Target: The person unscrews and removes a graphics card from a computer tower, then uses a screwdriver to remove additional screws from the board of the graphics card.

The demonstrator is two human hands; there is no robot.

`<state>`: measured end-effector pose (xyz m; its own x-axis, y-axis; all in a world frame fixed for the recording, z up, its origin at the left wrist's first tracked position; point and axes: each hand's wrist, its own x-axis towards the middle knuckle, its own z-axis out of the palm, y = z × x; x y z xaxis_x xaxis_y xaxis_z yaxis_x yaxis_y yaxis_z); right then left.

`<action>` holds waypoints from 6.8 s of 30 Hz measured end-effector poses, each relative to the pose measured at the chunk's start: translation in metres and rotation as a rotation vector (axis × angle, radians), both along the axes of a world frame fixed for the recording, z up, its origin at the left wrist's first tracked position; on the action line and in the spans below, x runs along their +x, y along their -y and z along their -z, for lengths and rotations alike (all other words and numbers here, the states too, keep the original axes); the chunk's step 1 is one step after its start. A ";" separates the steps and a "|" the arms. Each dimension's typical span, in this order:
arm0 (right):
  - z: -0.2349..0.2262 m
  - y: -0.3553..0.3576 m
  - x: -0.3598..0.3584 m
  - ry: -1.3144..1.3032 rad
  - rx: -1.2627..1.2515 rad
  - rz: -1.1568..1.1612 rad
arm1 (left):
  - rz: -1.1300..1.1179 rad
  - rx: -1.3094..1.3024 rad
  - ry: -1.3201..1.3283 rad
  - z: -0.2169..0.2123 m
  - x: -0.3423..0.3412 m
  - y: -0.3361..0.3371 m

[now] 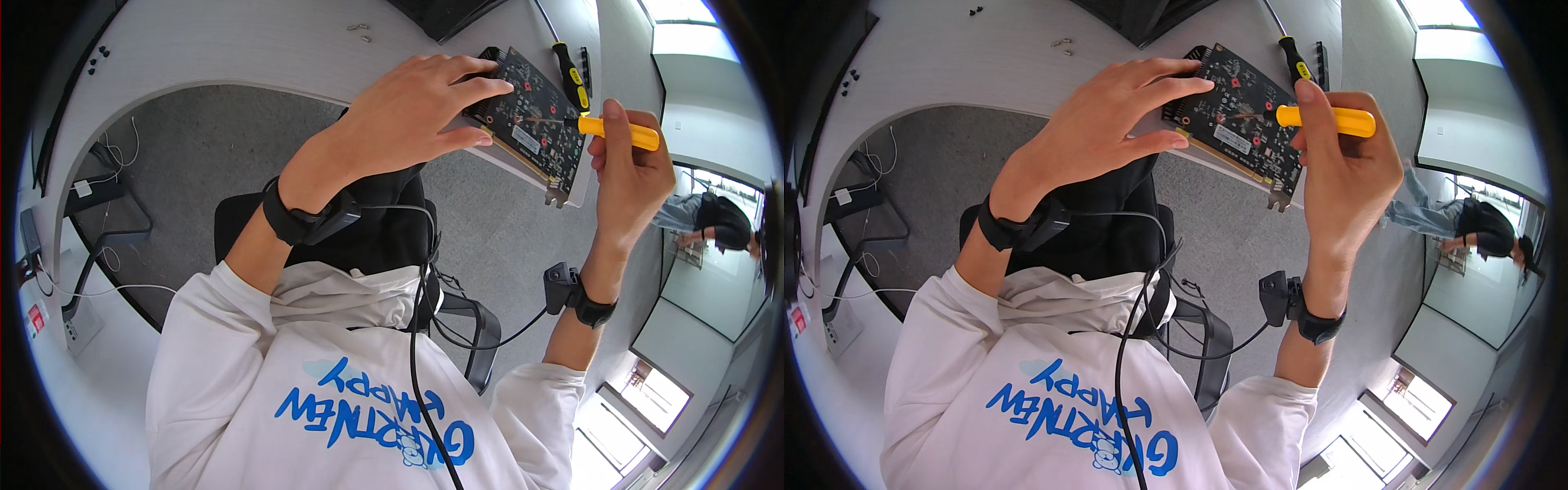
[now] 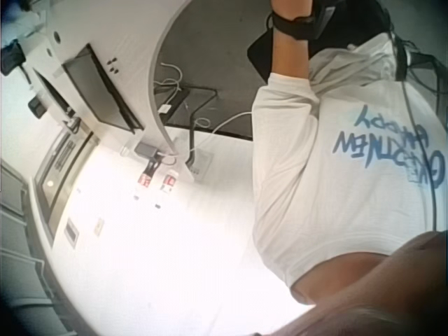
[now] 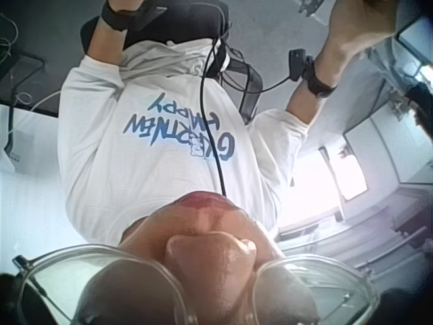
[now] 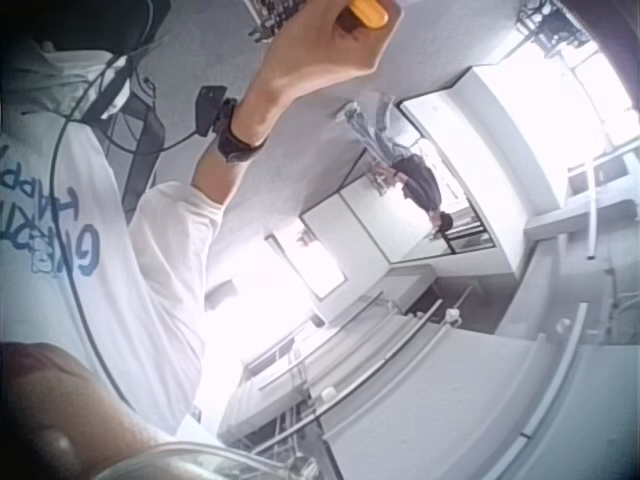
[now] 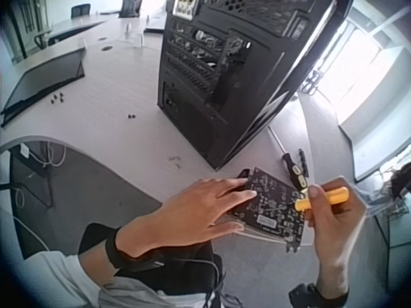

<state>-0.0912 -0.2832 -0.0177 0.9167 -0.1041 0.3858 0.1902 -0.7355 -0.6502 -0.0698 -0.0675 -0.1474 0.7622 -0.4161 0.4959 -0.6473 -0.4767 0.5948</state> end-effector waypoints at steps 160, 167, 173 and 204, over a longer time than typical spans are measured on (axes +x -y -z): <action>0.008 0.010 0.010 0.120 -0.051 -0.048 | 0.145 -0.168 0.013 -0.010 0.014 0.016; -0.020 0.010 0.013 -0.080 -0.162 -0.141 | 0.139 -0.158 0.029 -0.008 0.014 0.014; -0.034 0.005 0.016 -0.103 -0.193 -0.281 | 0.133 -0.161 0.048 -0.009 0.014 0.014; -0.035 -0.005 0.015 -0.035 -0.401 -0.387 | 0.095 -0.158 0.015 -0.004 0.014 0.019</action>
